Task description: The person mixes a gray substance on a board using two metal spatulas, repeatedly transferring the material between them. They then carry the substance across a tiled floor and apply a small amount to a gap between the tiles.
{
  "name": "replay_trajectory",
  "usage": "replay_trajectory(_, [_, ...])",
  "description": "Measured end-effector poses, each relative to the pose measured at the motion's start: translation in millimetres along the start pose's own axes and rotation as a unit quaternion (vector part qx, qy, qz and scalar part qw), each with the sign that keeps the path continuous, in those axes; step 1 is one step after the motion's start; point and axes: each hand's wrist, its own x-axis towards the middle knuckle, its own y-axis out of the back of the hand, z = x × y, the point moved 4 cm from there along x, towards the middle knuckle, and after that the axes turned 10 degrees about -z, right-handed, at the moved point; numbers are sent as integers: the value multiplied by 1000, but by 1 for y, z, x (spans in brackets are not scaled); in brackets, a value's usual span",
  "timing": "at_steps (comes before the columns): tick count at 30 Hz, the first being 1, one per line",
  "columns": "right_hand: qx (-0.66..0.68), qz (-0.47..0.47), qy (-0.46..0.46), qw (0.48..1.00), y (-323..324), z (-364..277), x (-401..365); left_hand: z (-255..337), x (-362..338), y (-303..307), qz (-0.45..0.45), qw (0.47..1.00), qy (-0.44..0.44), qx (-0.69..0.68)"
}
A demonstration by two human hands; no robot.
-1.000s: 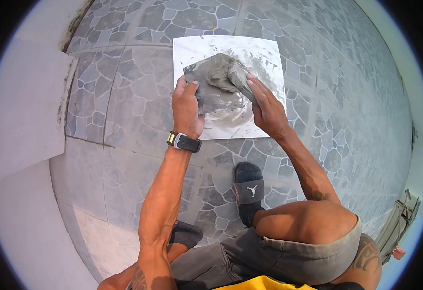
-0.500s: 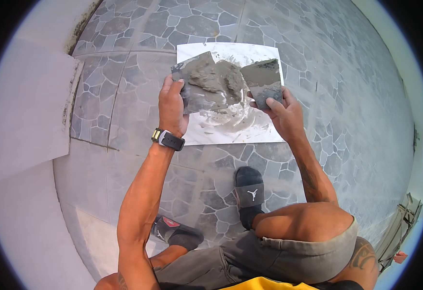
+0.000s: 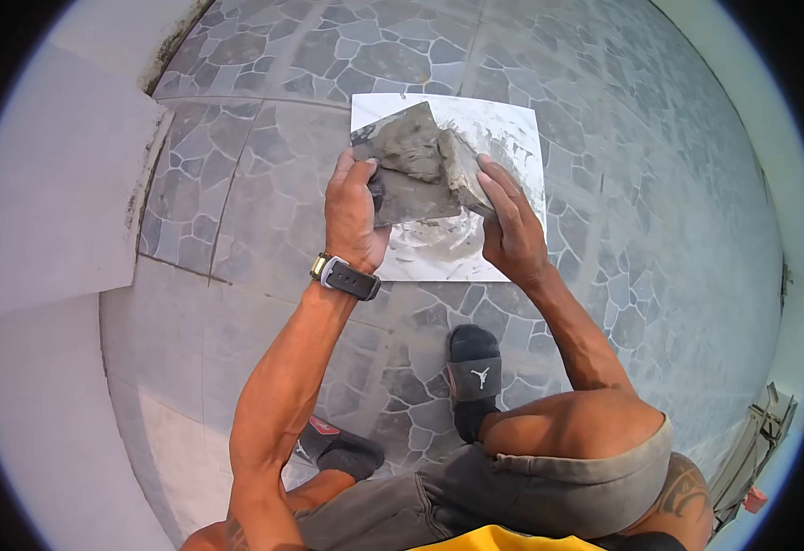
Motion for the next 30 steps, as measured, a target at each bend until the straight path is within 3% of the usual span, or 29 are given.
replay_trajectory(4, [-17,-69,-66,995,-5,20,-21,5,3,-6,-16,999,-13,27])
replay_trajectory(7, [225,-35,-337,914,2,37,-39,10,4,-7,-25,998,-32,49])
replay_trajectory(10, [466,69,-331,818,14,46,-31,9,10,1,-22,997,-40,57])
replay_trajectory(11, [474,60,-309,822,21,46,-26,7,10,5,-18,997,-42,59])
replay_trajectory(15, [378,-18,-299,876,51,45,-5,-7,8,20,-15,998,-21,54])
replay_trajectory(20, [199,-112,-162,960,72,12,35,-18,6,18,-10,998,-23,65])
replay_trajectory(25, [83,-155,-82,981,71,-5,53,-22,7,12,-19,995,-30,89])
replay_trajectory(30, [50,-143,-87,985,86,-13,61,-18,10,9,-19,990,-47,130])
